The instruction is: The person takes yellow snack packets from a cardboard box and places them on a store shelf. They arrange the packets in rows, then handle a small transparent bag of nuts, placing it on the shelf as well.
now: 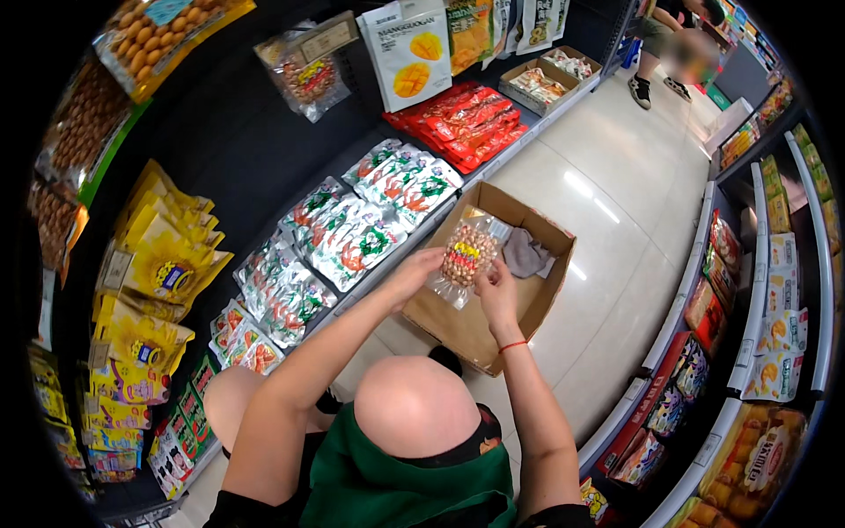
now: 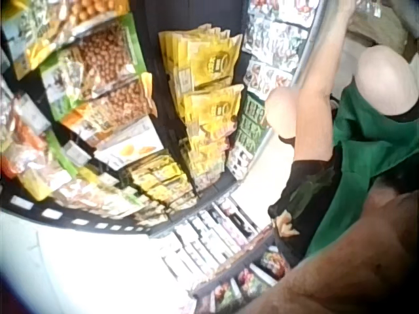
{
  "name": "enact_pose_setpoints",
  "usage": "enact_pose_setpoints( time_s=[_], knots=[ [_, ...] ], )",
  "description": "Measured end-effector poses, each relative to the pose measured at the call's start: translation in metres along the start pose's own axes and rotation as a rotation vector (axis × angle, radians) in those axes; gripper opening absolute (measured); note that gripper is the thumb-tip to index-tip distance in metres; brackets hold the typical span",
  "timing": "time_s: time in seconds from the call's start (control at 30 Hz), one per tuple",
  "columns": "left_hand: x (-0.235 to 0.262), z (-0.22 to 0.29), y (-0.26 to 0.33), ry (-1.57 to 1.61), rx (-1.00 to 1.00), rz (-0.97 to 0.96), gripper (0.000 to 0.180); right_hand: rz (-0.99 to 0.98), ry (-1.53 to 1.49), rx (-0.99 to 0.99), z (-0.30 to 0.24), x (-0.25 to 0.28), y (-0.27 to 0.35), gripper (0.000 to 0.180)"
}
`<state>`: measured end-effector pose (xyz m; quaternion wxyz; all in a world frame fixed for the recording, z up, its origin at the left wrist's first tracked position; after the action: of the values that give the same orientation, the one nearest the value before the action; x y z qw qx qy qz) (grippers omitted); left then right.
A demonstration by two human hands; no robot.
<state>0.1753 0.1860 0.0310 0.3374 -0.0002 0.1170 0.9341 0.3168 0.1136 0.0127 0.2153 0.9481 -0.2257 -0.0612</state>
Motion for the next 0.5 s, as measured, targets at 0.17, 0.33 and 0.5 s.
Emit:
enact_pose_setpoints(
  time_s=[0.17, 0.33, 0.5],
  knots=[
    [0.006, -0.049, -0.014, -0.017, 0.11, 0.082, 0.048, -0.007, 0.018, -0.119, 0.053, 0.003, -0.028, 0.044],
    [0.007, -0.068, -0.025, 0.005, 0.2, 0.067, 0.048, 0.047, 0.102, -0.224, 0.09, 0.006, -0.056, 0.045],
    [0.013, -0.103, -0.041, 0.045, 0.188, 0.034, 0.047, 0.041, 0.109, -0.322, 0.118, -0.001, -0.076, 0.049]
  ],
)
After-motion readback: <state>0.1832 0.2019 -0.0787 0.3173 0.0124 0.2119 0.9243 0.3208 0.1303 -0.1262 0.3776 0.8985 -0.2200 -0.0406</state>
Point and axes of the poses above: each hand's wrist, its own y-axis away from the middle knuckle, its own x-axis out of the back of the hand, z = x × y, the point moved 10 cm from there along -y, towards the middle knuckle, and after that the axes turned 7 degrees about -x, right-handed, at the moved point
